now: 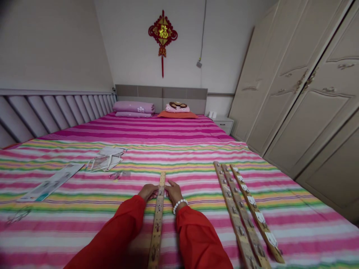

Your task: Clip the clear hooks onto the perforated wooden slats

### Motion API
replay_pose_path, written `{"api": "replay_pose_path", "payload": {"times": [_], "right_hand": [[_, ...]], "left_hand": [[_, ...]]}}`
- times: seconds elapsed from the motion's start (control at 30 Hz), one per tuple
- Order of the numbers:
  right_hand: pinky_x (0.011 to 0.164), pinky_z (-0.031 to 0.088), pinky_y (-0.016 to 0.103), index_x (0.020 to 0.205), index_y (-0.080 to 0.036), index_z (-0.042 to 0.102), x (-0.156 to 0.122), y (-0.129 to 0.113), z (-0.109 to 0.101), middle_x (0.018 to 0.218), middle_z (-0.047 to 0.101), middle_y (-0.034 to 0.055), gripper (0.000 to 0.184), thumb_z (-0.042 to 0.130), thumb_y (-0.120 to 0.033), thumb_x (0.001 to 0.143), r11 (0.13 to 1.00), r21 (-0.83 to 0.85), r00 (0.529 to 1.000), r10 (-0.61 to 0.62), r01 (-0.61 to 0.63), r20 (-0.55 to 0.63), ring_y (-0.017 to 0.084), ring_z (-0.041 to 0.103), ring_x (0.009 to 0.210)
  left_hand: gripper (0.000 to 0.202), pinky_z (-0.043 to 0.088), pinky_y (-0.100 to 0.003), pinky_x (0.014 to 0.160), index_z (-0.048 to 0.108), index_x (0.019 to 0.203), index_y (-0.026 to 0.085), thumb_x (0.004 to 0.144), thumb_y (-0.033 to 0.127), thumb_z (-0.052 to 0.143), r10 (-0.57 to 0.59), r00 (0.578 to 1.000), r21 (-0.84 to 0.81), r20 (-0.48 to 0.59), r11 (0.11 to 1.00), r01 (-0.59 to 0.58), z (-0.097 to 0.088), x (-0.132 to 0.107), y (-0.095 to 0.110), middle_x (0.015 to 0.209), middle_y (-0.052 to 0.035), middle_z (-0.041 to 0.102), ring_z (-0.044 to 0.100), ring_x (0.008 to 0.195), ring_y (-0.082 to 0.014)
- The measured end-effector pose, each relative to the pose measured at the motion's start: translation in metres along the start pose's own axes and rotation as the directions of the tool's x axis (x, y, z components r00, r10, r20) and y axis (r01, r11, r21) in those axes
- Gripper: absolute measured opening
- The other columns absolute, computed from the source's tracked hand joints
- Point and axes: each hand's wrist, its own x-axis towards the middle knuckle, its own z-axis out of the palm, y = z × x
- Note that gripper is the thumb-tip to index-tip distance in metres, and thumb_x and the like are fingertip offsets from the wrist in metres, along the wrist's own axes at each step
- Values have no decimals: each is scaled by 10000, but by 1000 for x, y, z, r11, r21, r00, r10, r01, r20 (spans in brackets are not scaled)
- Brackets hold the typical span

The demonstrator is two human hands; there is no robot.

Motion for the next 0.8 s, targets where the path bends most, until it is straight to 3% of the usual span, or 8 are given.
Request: {"api": "replay_pose_path", "payload": {"times": [0.33, 0.5, 0.67, 0.8], "right_hand": [[324, 135, 189, 1395, -31, 375, -4, 1, -6, 358, 435, -101, 736, 629, -191, 723, 1000, 1, 994, 1, -1, 108, 60, 254, 285], [342, 128, 184, 1425, -20, 294, -5, 4, -13, 372, 412, -132, 936, 692, -95, 581, 1000, 15, 977, -19, 16, 213, 46, 252, 307], [357, 166, 186, 1427, -1, 278, -6, 5, -13, 366, 375, -154, 1019, 691, -36, 495, 999, 46, 975, -14, 3, 220, 52, 282, 338], [395, 278, 189, 1414, -18, 326, -1, 8, -7, 407, 429, -135, 1018, 688, -10, 463, 998, 55, 984, -21, 12, 174, 80, 398, 397]], "left_hand": [[360, 307, -203, 383, 513, 471, 157, 783, 326, 574, -43, 998, 60, 43, 997, 40, -1, -5, 3, 381, 25, 479, 401, 338, -70], [381, 311, -202, 396, 494, 459, 163, 808, 307, 543, -39, 998, 72, 45, 997, 36, -1, -5, 3, 379, 28, 474, 404, 344, -69], [398, 306, -209, 400, 487, 444, 170, 810, 313, 544, -30, 998, 95, 47, 995, 25, -1, -2, 1, 367, 32, 464, 399, 347, -74], [390, 328, -212, 415, 485, 436, 177, 802, 291, 549, -11, 999, 125, 47, 992, 5, 0, 0, 0, 357, 37, 454, 400, 354, -79]]}}
